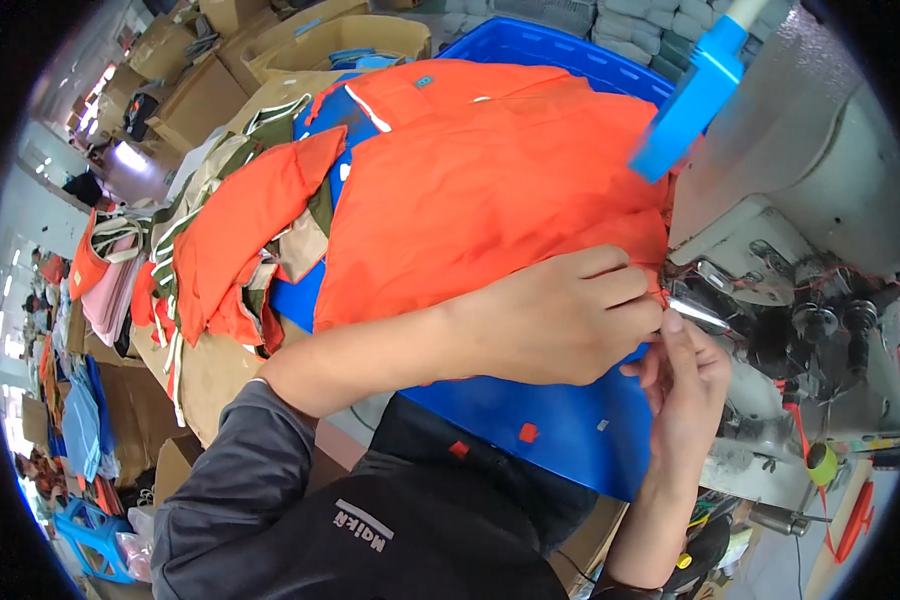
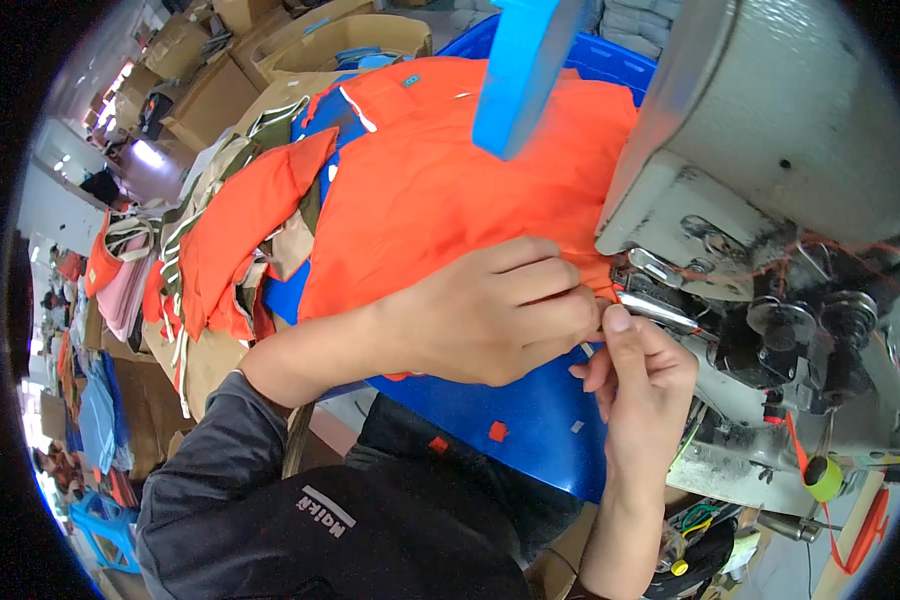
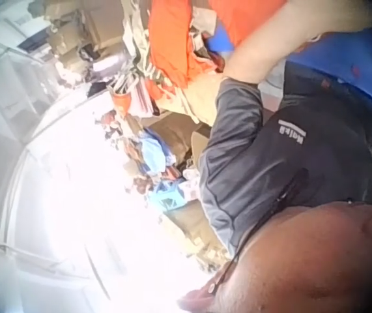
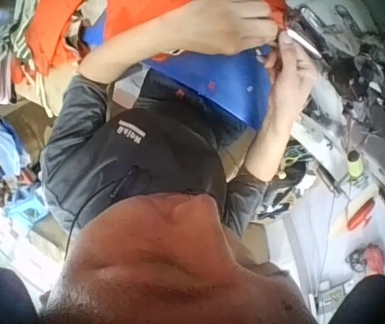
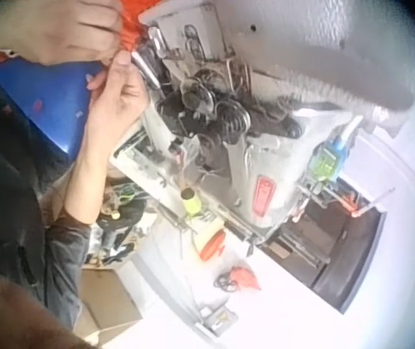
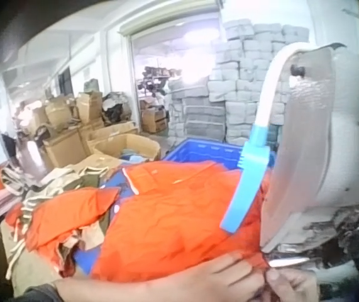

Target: Sewing and assembling orange life jackets using an industrial sewing machine in a factory workshop.

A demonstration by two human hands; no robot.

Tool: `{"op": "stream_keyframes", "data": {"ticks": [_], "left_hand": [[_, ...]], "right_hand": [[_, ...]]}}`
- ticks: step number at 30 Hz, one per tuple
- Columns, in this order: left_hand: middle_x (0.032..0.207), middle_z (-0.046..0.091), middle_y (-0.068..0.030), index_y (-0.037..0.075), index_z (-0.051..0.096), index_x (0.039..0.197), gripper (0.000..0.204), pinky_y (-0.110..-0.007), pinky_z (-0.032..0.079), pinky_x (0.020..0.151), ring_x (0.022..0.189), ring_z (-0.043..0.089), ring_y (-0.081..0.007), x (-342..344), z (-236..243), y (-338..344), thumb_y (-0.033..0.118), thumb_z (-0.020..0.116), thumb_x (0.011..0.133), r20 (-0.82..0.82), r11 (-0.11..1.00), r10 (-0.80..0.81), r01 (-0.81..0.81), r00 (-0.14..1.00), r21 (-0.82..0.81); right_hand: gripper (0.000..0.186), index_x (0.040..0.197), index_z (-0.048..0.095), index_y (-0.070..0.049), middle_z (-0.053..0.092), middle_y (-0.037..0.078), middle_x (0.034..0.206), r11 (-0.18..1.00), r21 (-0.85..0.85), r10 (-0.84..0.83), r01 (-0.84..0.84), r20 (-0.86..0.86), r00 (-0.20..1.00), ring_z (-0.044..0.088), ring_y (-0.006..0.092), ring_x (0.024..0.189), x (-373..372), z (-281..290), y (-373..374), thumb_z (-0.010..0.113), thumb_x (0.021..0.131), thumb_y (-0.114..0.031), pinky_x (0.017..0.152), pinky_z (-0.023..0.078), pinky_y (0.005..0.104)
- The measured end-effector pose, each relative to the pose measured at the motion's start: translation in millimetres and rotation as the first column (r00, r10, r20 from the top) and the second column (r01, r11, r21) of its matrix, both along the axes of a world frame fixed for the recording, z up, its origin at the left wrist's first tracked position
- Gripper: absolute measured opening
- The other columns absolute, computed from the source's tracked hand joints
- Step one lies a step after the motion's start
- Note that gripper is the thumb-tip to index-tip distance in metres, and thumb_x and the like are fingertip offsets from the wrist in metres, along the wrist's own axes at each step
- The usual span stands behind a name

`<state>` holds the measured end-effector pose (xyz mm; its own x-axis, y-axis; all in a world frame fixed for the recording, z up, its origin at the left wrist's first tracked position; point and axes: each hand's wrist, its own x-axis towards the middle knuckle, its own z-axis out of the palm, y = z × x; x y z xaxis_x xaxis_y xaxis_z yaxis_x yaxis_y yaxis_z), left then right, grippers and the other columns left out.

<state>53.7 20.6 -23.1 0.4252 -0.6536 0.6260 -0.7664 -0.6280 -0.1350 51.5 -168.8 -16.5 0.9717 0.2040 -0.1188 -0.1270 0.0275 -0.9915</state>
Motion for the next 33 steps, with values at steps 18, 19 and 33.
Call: {"op": "stream_keyframes", "data": {"ticks": [18, 19, 33], "left_hand": [[0.092, 0.062, -0.0084, 0.000, 0.065, 0.099, 0.025, -0.033, 0.052, 0.079, 0.084, 0.061, -0.0209, 1, -18, 2, 0.019, 0.058, 0.083, 0.259, 0.997, 0.061, -0.068, 0.964, 0.019], [0.092, 0.062, -0.0087, 0.000, 0.064, 0.099, 0.025, -0.033, 0.052, 0.079, 0.083, 0.061, -0.0210, 2, -17, 3, 0.019, 0.058, 0.084, 0.224, 0.997, 0.052, -0.063, 0.973, 0.044], [0.092, 0.065, -0.0100, -0.001, 0.066, 0.100, 0.028, -0.033, 0.052, 0.079, 0.084, 0.063, -0.0217, 14, -17, 5, 0.019, 0.055, 0.084, 0.204, 0.998, 0.052, -0.060, 0.978, 0.036]], "right_hand": [[0.031, 0.073, 0.065, -0.001, 0.051, -0.002, 0.053, 0.986, 0.026, -0.168, 0.166, 0.107, 0.980, 0.041, 0.0022, 0.046, -7, -12, 16, 0.060, 0.098, -0.017, 0.048, 0.035, 0.0187], [0.032, 0.071, 0.064, -0.001, 0.051, -0.002, 0.052, 0.981, -0.024, -0.188, 0.192, 0.125, 0.974, 0.040, 0.0017, 0.046, -7, -10, 18, 0.060, 0.098, -0.017, 0.046, 0.030, 0.0187], [0.026, 0.089, 0.067, 0.001, 0.062, 0.004, 0.063, 0.977, -0.023, -0.210, 0.213, 0.091, 0.974, 0.046, 0.0039, 0.047, -14, -7, 22, 0.058, 0.100, -0.020, 0.044, 0.032, 0.0192]]}}
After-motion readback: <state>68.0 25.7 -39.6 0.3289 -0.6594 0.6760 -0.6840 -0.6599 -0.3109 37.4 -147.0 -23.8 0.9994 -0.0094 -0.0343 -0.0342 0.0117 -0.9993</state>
